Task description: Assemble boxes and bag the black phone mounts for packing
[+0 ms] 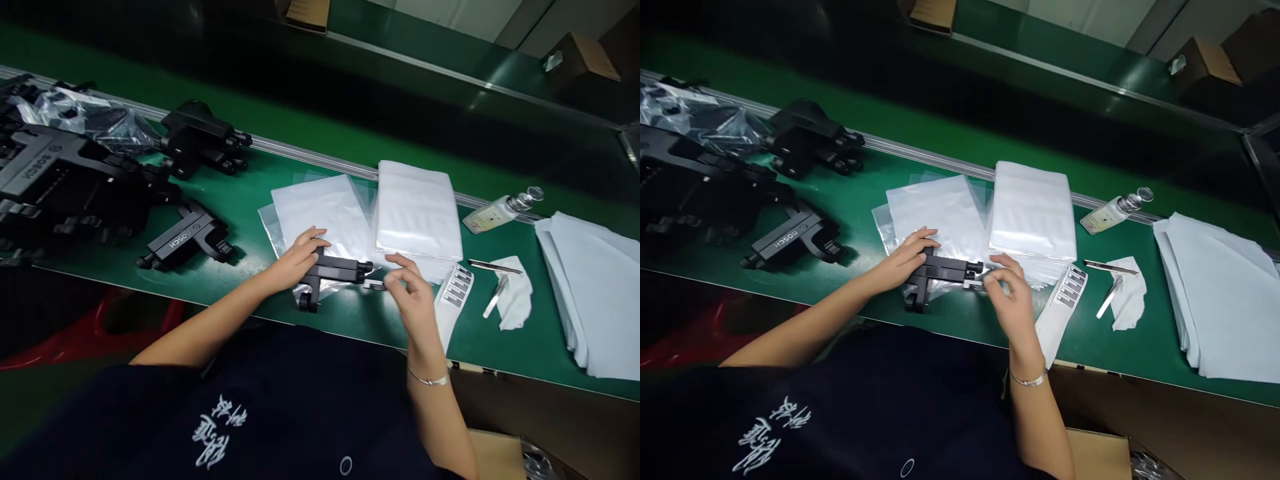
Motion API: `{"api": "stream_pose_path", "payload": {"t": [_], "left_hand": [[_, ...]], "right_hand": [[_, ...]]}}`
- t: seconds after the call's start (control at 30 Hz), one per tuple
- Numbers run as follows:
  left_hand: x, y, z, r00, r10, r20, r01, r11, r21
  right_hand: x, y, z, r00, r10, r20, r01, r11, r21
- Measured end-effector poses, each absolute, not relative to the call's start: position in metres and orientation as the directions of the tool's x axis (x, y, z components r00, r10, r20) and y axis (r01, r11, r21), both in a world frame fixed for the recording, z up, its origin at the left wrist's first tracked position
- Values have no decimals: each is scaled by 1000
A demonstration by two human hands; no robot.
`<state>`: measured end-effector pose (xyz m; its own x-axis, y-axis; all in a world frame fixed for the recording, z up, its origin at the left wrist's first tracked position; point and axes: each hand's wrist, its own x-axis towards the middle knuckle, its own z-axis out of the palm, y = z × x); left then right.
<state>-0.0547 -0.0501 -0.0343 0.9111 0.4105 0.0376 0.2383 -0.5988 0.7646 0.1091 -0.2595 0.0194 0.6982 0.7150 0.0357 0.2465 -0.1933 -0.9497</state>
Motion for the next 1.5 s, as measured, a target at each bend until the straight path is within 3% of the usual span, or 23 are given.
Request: {"api": "stream_pose_path", "payload": {"t": [0.17, 0.4, 1.2, 1.5], "left_hand": [[-52, -95, -36, 838, 539, 86, 240, -506, 829], [-52, -100, -38, 831, 547, 103, 216, -487, 846], [-53, -100, -37, 831, 542, 126, 191, -490, 850], [-54, -100, -37, 833, 539, 126, 191, -494, 848]], "right_hand": [[86, -213, 12, 581, 793, -186, 261, -398, -880], [81, -210, 10, 596, 762, -251, 320, -513, -797], [78, -208, 12, 595, 766, -245, 369, -531, -763], [83, -212, 8, 578, 773, -259, 318, -506, -802]]}}
